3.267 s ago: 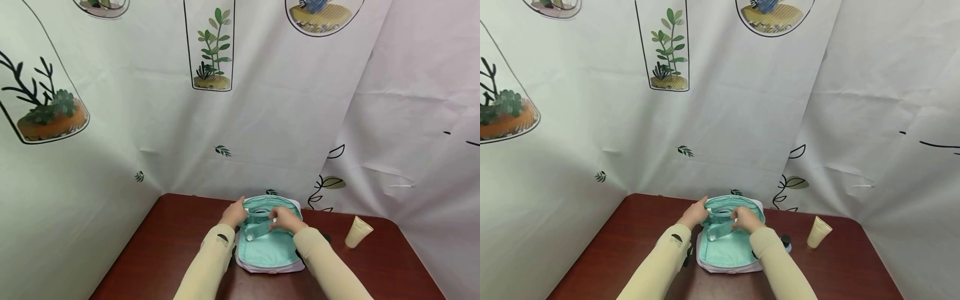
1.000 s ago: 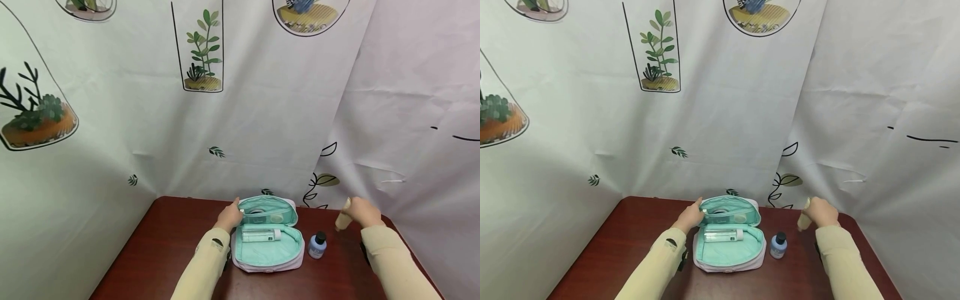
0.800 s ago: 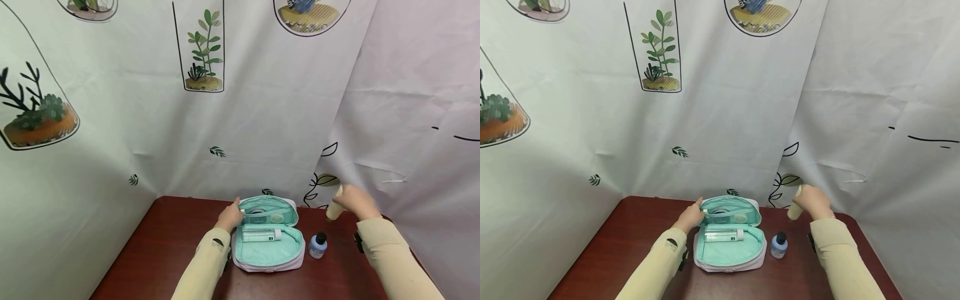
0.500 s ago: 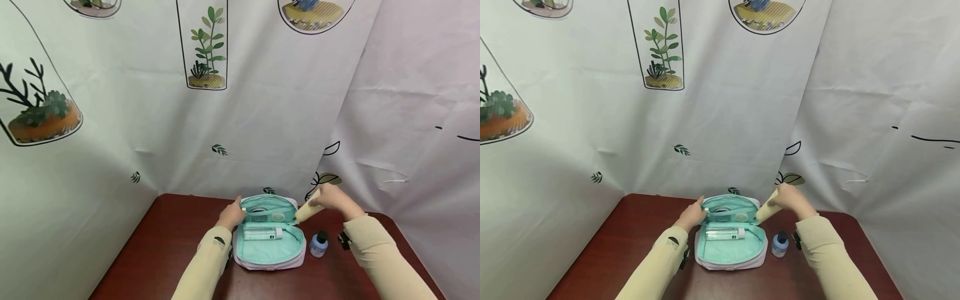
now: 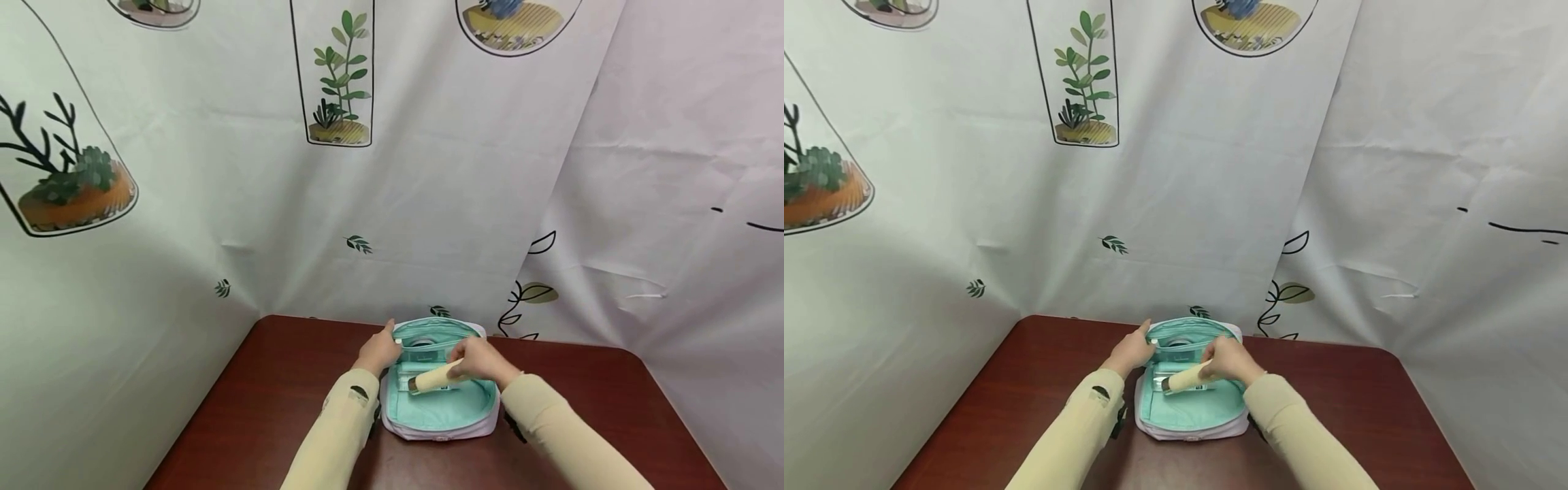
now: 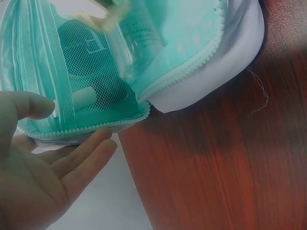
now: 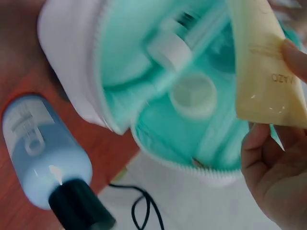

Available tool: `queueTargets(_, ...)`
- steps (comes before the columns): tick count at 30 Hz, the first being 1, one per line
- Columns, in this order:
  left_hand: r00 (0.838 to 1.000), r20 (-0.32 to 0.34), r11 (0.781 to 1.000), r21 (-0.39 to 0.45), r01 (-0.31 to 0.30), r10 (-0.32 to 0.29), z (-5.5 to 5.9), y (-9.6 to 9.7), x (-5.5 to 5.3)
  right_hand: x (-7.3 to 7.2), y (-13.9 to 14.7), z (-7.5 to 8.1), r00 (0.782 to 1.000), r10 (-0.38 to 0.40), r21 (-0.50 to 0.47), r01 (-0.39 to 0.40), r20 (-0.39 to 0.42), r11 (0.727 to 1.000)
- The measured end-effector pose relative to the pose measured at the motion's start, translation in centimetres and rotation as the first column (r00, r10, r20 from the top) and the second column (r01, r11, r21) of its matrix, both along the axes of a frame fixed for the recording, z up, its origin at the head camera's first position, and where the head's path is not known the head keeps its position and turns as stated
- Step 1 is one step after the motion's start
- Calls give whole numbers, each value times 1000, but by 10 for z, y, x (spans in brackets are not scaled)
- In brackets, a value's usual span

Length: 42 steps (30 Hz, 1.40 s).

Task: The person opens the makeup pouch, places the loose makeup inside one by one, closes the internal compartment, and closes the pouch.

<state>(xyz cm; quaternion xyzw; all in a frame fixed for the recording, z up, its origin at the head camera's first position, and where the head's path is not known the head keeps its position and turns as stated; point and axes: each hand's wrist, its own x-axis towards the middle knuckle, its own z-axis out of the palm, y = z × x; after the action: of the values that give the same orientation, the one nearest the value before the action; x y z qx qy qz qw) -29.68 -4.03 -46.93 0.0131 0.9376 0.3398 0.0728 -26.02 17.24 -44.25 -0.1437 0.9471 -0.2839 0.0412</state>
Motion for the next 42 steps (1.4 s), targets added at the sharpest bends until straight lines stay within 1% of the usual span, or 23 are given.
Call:
queueTargets(3,1000,-5,1000,-1,2,-2,0,-1,0,3,-10,-15,995,76,26,-75,-58,997)
queueTargets(6,1000,-2,1000,-1,3,-3,0,-1,0,7,-18,-24,982,146,87,-136,-118,987)
queueTargets(8,1000,4,1000,0,6,-6,1,-1,1,9,-22,-30,972,177,145,-155,-154,977)
queueTargets(10,1000,8,1000,3,5,-5,2,-1,1,10,-23,-34,964,199,221,-158,-177,962)
queueTargets(12,1000,2,1000,-1,5,-5,2,0,2,10,-24,-37,961,207,276,-151,-183,949)
queueTargets(15,1000,-13,1000,-13,8,-8,2,1,3,9,-24,-39,964,216,337,-153,-157,929)
queueTargets(18,1000,-29,1000,-18,10,-10,1,2,2,7,-24,-40,969,219,356,-164,-118,920)
queueTargets(21,1000,-27,1000,-10,7,-7,0,2,2,5,-25,-40,970,220,372,-169,-100,913)
queueTargets(25,1000,-22,1000,-2,7,-7,0,1,1,2,-24,-41,966,236,368,-185,-100,911)
queueTargets(27,1000,-16,1000,5,9,-9,0,-1,2,2,-22,-39,967,236,350,-190,-94,917)
queueTargets(30,1000,-13,1000,18,22,-22,0,-1,4,0,-13,-33,975,196,328,-152,-104,932)
queueTargets(32,1000,-10,999,23,27,-27,0,-1,4,-2,-2,-24,985,143,322,-106,-94,941)
queueTargets(34,999,-19,999,19,30,-30,1,-1,4,-7,13,-14,993,80,331,-48,-85,942)
queueTargets(36,999,-25,1000,10,28,-27,1,-1,2,-10,31,-5,999,6,347,8,-40,938)
queueTargets(38,999,-27,1000,4,22,-22,-1,-2,-1,-9,52,1,998,-54,354,43,23,934)
queueTargets(41,1000,-24,1000,10,19,-19,-4,-1,-3,-3,80,4,986,-116,346,68,121,936)
queueTargets(42,1000,-21,1000,14,21,-21,-5,-1,-3,0,88,2,982,-120,337,64,149,939)
